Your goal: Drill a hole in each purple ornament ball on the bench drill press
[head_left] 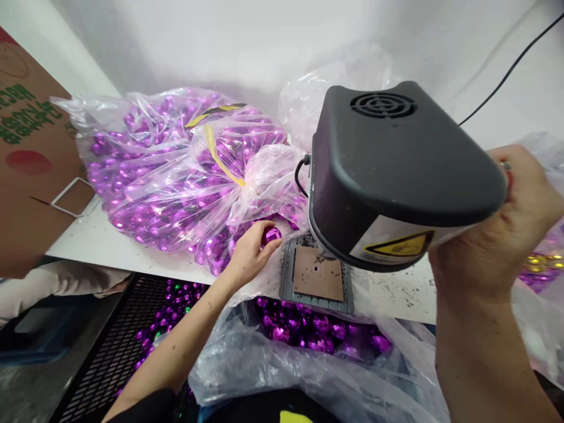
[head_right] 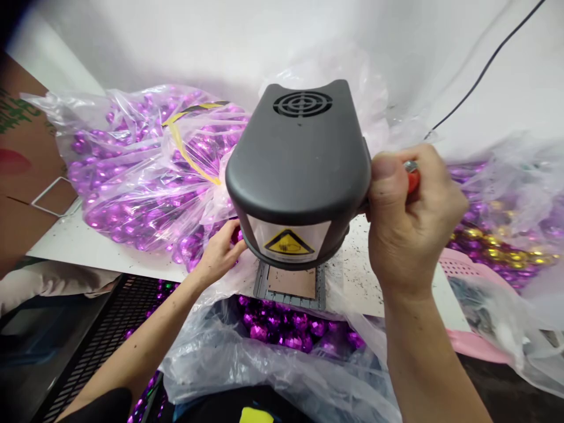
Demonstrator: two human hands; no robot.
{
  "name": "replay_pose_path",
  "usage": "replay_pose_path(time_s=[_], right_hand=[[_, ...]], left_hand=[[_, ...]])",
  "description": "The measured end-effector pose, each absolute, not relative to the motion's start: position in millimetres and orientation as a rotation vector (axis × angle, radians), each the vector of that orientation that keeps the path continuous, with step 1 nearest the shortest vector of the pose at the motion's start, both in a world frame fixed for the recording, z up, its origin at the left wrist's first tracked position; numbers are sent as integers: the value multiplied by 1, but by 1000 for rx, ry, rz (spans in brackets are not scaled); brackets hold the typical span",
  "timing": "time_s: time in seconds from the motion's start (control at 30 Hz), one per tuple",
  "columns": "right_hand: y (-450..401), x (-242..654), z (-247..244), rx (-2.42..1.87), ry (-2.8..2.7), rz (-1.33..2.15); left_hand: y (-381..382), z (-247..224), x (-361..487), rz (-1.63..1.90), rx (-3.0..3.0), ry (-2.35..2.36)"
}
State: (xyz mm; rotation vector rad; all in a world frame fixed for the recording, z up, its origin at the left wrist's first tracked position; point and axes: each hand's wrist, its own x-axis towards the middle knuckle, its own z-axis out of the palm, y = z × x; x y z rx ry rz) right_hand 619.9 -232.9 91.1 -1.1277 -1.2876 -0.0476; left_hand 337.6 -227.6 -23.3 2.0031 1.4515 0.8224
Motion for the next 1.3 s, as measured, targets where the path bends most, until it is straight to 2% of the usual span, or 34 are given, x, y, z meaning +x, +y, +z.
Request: replay_pose_path(time_s=[0.1,0.2,0.27,0.67,0.87,1.1,1.3], right_hand=[[-233,619,91,-1130,-1281,-52],[-234,618,92,-1124,-1278,-49],[-235,617,94,-1125,-1274,-32],[-240,612,99,-1165,-1287,16],[-239,613,99,-1178,-1299,-10],[-239,615,97,-1179,-1310,-28],[-241,617,98,-1170,-1345,-19]], left_hand=[[-243,-26,350,1024,1356,1147],[-256,-40,364,947,880,907],[-263,-49,369,876,785,832],[-271,-62,394,857,1644,1198],[-270,-59,408,831,2021,1179],[-266,-80,432,817,2120,1441],[-267,-84,435,853,2093,1406]])
